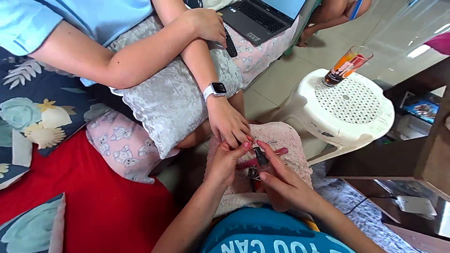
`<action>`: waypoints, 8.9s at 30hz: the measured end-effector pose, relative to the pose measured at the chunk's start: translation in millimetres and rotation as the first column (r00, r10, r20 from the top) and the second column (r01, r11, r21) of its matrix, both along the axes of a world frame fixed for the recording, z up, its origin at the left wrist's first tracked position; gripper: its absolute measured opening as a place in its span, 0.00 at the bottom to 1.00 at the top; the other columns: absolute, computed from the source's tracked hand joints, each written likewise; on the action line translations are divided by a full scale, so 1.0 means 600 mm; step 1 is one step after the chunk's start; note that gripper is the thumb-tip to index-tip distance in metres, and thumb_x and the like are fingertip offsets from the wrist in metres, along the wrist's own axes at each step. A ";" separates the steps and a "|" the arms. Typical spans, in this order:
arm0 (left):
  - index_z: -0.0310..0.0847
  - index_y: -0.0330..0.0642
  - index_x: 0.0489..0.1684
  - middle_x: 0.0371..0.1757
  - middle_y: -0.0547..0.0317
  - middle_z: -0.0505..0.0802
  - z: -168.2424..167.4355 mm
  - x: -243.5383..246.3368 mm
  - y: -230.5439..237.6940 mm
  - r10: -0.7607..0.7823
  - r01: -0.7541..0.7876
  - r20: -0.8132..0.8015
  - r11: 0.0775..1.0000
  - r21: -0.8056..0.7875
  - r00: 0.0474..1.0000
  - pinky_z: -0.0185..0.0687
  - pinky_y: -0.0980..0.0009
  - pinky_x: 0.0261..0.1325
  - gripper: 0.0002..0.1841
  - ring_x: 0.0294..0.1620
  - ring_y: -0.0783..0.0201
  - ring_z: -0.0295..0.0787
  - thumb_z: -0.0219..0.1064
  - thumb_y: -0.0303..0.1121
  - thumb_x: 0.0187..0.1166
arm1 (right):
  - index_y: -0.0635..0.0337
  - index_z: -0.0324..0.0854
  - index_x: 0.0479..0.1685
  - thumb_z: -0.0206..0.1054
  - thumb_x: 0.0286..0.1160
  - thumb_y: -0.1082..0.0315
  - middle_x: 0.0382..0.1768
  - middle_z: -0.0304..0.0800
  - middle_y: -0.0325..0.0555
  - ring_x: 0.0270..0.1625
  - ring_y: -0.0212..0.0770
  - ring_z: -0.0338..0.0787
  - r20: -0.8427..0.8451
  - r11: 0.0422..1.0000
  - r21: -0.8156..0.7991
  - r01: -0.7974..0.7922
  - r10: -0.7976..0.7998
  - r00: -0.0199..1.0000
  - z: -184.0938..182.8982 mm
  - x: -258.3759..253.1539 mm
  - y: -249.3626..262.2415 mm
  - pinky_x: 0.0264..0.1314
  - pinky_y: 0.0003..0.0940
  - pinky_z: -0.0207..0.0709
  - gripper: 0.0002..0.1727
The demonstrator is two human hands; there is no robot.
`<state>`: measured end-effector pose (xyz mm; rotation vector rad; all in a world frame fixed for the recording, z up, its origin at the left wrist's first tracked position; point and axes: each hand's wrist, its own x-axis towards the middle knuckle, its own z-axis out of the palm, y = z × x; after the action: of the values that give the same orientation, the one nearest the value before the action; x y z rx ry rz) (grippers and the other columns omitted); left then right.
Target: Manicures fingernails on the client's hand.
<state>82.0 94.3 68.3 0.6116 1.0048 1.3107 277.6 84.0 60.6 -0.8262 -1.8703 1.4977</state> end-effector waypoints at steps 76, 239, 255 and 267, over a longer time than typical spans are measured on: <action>0.84 0.39 0.46 0.40 0.57 0.94 0.002 -0.031 -0.018 -0.063 0.072 0.237 0.997 -0.029 0.969 0.90 0.68 0.51 0.06 0.40 0.66 0.93 0.63 0.20 0.80 | 0.61 0.88 0.59 0.62 0.89 0.64 0.26 0.90 0.32 0.19 0.18 0.81 -0.211 0.975 0.101 -0.197 0.214 0.954 0.032 -0.024 0.102 0.19 0.13 0.75 0.14; 0.82 0.28 0.53 0.47 0.46 0.96 -0.038 0.023 0.019 -0.004 0.013 -0.034 0.958 0.286 0.999 0.90 0.65 0.58 0.17 0.48 0.61 0.95 0.74 0.13 0.66 | 0.62 0.89 0.56 0.61 0.88 0.67 0.29 0.94 0.35 0.24 0.26 0.89 -0.098 0.873 -0.195 0.448 -0.471 0.876 0.011 -0.023 0.018 0.23 0.18 0.82 0.13; 0.81 0.28 0.54 0.47 0.46 0.96 -0.035 0.023 0.015 -0.008 0.015 -0.026 0.960 0.280 1.000 0.90 0.64 0.60 0.17 0.49 0.60 0.95 0.74 0.14 0.67 | 0.62 0.87 0.55 0.59 0.88 0.67 0.27 0.87 0.33 0.23 0.24 0.83 -0.145 0.875 -0.183 0.449 -0.475 0.868 0.002 -0.027 0.015 0.24 0.17 0.79 0.12; 0.81 0.27 0.54 0.47 0.44 0.96 -0.037 0.021 0.015 -0.010 0.017 -0.026 0.961 0.278 1.000 0.90 0.64 0.60 0.17 0.49 0.59 0.95 0.74 0.13 0.67 | 0.65 0.87 0.58 0.59 0.89 0.68 0.30 0.93 0.38 0.25 0.29 0.89 -0.178 0.877 -0.222 0.425 -0.465 0.867 0.006 -0.026 0.009 0.24 0.20 0.83 0.13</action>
<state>94.5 103.4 46.3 0.8476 0.8397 1.4480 261.8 89.3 64.2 -1.0395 -1.2781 1.3986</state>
